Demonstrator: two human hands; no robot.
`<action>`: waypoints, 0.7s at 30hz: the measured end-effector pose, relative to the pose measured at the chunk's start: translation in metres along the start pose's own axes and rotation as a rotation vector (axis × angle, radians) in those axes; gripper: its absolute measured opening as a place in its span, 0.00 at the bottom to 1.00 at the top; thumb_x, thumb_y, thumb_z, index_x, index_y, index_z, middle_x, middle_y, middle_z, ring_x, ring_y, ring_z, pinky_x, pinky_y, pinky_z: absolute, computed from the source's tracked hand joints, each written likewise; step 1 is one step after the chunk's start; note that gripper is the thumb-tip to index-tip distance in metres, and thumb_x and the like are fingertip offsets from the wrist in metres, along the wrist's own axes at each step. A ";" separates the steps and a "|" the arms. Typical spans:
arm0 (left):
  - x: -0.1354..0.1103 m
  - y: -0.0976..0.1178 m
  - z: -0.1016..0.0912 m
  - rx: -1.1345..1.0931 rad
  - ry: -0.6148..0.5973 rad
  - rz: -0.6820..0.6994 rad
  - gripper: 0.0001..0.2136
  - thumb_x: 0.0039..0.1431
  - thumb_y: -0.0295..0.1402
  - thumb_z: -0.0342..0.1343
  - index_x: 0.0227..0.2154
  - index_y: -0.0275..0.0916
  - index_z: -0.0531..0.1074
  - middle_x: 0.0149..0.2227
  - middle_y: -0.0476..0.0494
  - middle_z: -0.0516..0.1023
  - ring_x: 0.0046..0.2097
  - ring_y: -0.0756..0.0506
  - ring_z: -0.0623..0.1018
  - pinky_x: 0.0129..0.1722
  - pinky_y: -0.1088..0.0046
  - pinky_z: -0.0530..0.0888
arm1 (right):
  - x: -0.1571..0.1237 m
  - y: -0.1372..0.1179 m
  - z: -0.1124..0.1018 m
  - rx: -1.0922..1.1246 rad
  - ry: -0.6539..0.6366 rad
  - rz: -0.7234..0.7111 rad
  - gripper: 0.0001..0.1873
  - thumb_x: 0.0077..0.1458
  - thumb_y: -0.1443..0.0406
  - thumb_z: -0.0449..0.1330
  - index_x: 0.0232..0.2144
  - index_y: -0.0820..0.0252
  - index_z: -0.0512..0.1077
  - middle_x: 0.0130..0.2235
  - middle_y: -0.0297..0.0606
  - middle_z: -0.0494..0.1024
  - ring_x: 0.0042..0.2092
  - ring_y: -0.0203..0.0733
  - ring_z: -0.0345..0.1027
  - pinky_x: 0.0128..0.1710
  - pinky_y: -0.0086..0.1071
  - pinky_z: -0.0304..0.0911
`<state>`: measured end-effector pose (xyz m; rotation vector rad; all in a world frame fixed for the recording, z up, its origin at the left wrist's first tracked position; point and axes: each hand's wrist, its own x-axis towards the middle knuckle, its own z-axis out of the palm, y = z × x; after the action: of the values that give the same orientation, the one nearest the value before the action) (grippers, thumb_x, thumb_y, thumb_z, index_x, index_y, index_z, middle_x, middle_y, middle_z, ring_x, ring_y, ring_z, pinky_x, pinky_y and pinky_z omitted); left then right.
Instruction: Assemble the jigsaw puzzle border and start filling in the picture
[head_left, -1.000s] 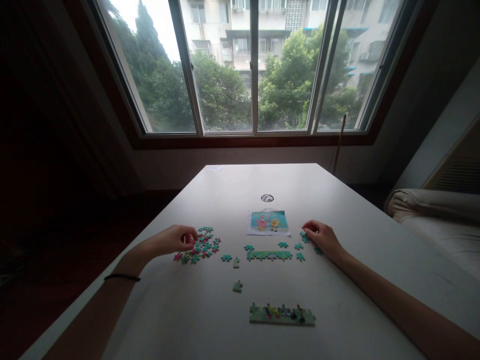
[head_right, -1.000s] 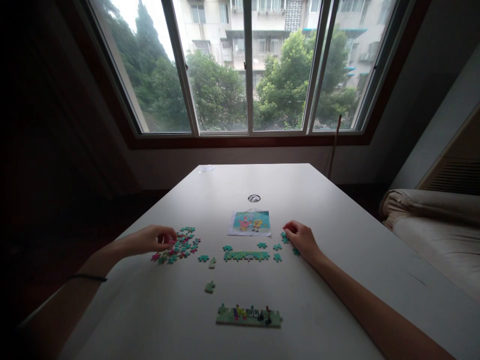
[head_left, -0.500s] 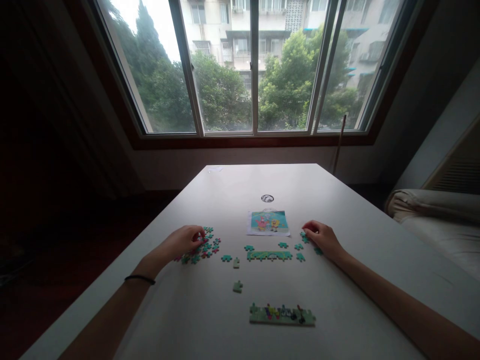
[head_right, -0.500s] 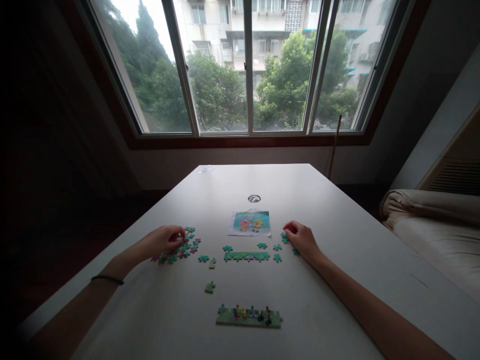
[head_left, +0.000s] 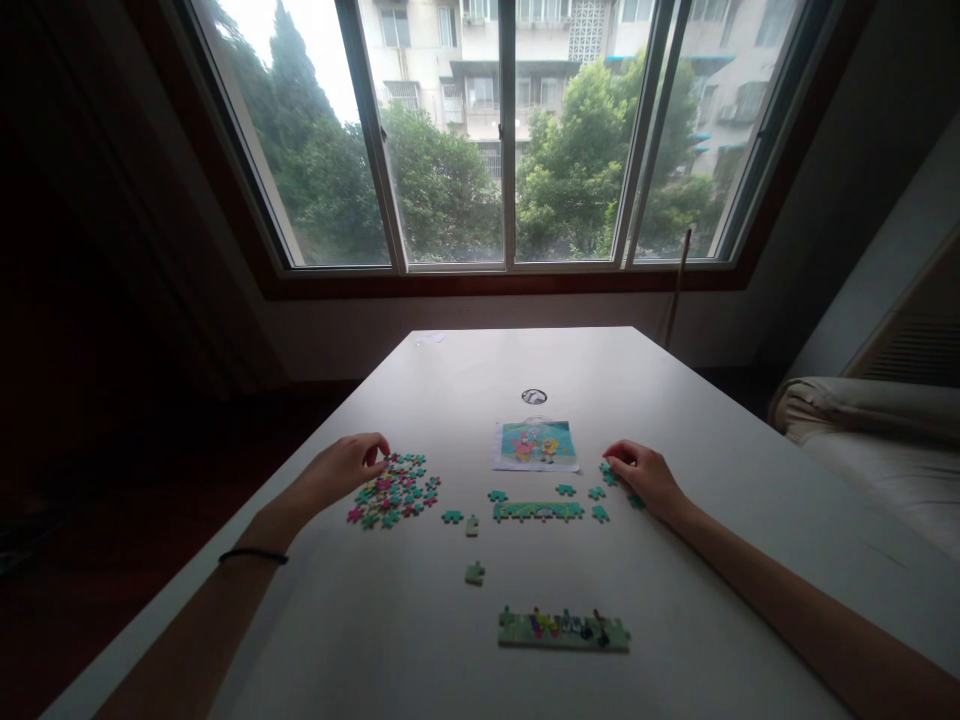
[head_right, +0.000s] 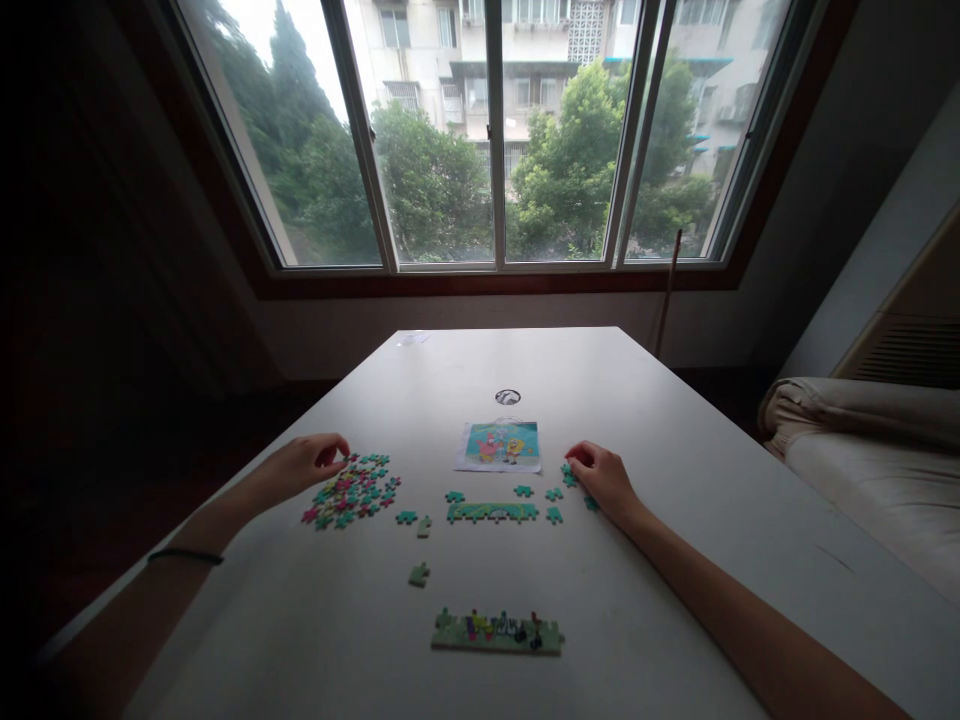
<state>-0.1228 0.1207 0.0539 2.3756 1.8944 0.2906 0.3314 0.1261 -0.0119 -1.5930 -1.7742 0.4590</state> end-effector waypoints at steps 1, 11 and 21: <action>0.000 -0.001 -0.002 0.001 0.007 -0.010 0.11 0.49 0.39 0.49 0.31 0.39 0.70 0.23 0.51 0.68 0.26 0.48 0.70 0.26 0.76 0.61 | 0.000 0.000 0.000 0.000 0.002 -0.001 0.11 0.46 0.62 0.52 0.27 0.60 0.73 0.26 0.34 0.75 0.29 0.39 0.67 0.29 0.29 0.59; 0.001 -0.001 -0.002 0.004 0.021 -0.028 0.10 0.47 0.37 0.50 0.31 0.40 0.70 0.24 0.51 0.69 0.27 0.48 0.70 0.26 0.76 0.62 | 0.000 0.001 0.001 0.005 -0.003 0.004 0.11 0.45 0.62 0.52 0.27 0.60 0.73 0.26 0.34 0.75 0.29 0.38 0.67 0.29 0.29 0.59; 0.000 0.001 -0.001 -0.006 0.006 -0.026 0.11 0.48 0.40 0.50 0.30 0.39 0.70 0.24 0.51 0.69 0.27 0.48 0.70 0.26 0.76 0.61 | -0.001 -0.001 0.000 0.005 -0.009 0.007 0.11 0.46 0.62 0.52 0.27 0.60 0.73 0.26 0.35 0.75 0.29 0.39 0.67 0.30 0.30 0.59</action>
<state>-0.1219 0.1206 0.0548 2.3473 1.9222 0.3009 0.3307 0.1254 -0.0117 -1.5965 -1.7736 0.4746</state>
